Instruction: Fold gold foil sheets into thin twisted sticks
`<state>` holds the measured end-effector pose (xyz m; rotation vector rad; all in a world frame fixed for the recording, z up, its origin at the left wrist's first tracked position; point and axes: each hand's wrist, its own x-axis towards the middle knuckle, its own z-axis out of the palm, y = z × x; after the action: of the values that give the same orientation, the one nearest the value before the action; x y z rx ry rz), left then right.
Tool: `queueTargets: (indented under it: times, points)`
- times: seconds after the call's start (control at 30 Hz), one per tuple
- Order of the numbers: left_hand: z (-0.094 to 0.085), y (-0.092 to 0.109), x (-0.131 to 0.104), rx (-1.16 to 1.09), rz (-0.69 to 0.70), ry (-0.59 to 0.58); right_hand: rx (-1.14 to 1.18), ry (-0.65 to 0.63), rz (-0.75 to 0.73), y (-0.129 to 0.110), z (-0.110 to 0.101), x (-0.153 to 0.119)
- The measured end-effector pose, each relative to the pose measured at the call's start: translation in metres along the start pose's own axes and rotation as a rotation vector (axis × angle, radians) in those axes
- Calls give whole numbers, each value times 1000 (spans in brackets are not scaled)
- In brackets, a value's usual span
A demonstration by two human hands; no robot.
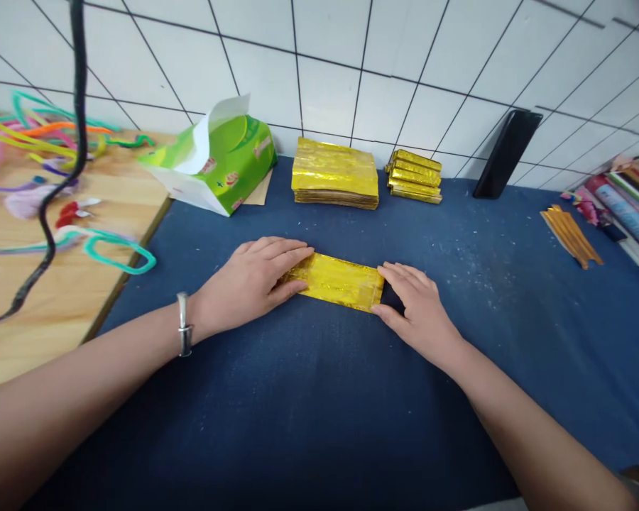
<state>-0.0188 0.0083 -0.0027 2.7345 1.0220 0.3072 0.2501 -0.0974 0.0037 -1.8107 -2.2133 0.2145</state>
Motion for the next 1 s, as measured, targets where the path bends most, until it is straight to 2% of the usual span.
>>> queueTargets:
  times: [0.27,0.7,1.0]
  points:
    - [-3,-4,-1,-55,10,-32,91,26,30,-3,-1,0]
    - [-16,7,-7,-134,12,44,186,84,-23,-9,-4,0]
    - [-19,8,-8,-124,58,50,247,160,23,-12,-4,-2]
